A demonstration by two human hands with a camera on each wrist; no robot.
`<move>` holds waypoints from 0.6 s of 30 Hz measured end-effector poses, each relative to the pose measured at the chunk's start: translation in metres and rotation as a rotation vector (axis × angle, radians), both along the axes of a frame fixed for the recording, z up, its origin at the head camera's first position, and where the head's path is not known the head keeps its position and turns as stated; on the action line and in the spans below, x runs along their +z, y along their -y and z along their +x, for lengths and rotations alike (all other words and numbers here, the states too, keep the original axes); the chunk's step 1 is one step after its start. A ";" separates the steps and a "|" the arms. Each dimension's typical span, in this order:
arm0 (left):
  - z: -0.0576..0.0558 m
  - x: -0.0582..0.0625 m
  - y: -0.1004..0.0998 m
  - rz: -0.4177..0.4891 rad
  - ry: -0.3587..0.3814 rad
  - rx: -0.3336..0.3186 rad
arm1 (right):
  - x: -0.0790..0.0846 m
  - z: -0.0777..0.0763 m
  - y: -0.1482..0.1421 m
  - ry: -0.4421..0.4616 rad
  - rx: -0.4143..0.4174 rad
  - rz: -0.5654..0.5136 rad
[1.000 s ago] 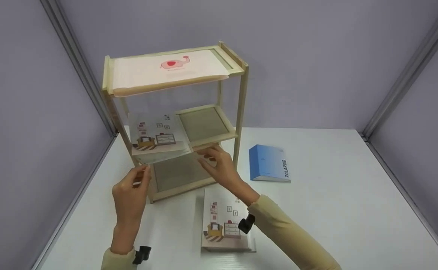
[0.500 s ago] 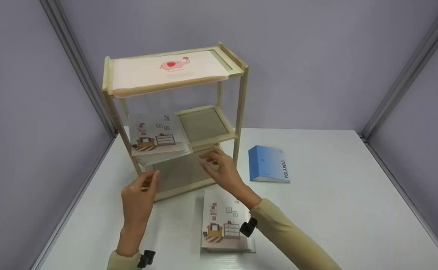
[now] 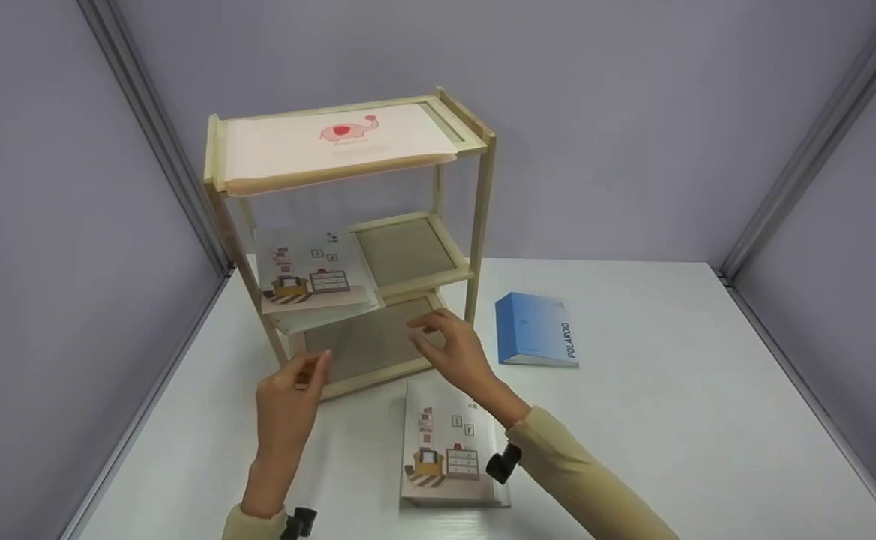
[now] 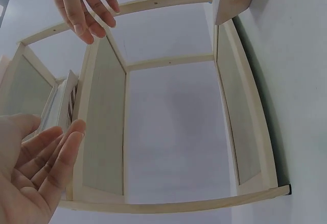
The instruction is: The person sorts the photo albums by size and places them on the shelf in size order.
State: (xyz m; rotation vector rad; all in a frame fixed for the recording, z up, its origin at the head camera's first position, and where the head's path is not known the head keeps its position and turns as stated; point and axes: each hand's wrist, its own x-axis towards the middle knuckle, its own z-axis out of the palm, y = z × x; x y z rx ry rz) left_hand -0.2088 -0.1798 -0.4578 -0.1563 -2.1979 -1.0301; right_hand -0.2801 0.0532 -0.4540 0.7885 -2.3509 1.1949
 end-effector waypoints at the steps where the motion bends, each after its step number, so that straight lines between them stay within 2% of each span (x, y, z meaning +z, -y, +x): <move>1: 0.000 -0.001 -0.001 0.007 0.012 -0.007 | -0.001 0.000 -0.001 0.002 -0.004 -0.001; 9: 0.001 -0.006 -0.005 0.039 0.085 -0.048 | -0.008 0.001 -0.005 0.006 -0.010 0.006; 18: 0.002 -0.012 -0.007 0.057 0.164 -0.079 | -0.011 0.006 -0.011 0.073 -0.024 0.046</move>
